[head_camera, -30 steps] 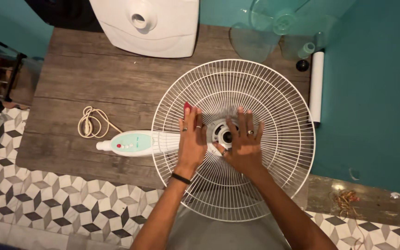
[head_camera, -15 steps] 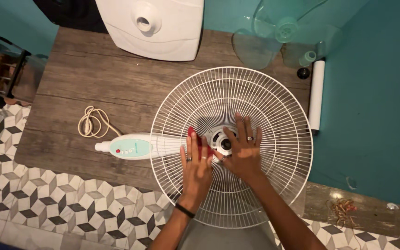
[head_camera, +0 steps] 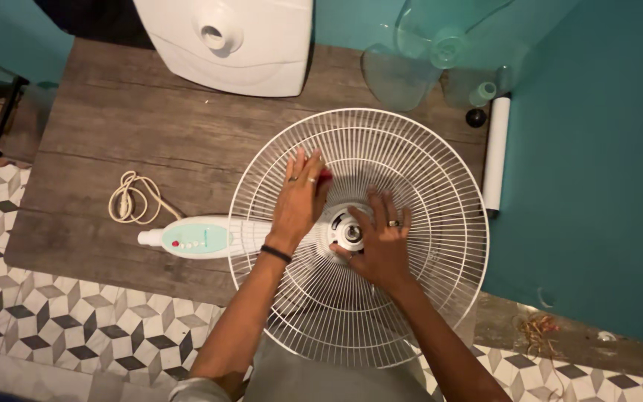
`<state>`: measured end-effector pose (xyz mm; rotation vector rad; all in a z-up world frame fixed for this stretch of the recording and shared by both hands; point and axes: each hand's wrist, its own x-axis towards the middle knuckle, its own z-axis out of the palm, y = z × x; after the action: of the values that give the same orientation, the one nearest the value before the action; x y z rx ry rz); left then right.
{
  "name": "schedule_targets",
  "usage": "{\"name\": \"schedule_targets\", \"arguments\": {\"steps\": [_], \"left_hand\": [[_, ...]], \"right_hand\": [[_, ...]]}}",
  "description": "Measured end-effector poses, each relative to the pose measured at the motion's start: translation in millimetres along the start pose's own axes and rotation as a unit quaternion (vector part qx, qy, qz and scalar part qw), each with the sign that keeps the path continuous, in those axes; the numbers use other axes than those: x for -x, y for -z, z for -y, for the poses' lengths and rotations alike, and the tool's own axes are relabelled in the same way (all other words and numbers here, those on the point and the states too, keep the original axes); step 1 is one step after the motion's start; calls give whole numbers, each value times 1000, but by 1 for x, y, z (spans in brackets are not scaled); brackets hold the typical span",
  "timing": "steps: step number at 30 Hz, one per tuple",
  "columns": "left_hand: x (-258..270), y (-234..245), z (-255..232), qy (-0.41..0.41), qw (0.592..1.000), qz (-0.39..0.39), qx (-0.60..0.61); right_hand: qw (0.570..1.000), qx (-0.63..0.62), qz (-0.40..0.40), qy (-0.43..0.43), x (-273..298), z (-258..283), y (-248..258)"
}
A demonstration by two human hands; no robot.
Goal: The person reassembles an electric fan by attaching the front grille to the motor housing and wiping the grille with a red cloth. The person then picks up the fan blades and wipes them with the cloth.
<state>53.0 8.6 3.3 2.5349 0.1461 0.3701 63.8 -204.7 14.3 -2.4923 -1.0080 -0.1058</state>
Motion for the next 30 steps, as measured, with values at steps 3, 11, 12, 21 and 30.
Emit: {"name": "schedule_targets", "arguments": {"steps": [3, 11, 12, 21, 30], "left_hand": [[29, 13, -10, -30, 999, -13, 39], [112, 12, -48, -3, 1000, -28, 1], [121, 13, -51, 0, 999, -34, 14], [86, 14, -35, -52, 995, -88, -6], [19, 5, -22, 5, 984, -173, 45]], "right_hand": [[999, -1, 42, -7, -5, 1, 1], [999, 11, 21, 36, -9, 4, 0], [999, 9, 21, 43, -7, 3, 0], [998, -5, -21, 50, 1, -2, -4], [1000, 23, -5, 7, 2, -14, -16]]}}
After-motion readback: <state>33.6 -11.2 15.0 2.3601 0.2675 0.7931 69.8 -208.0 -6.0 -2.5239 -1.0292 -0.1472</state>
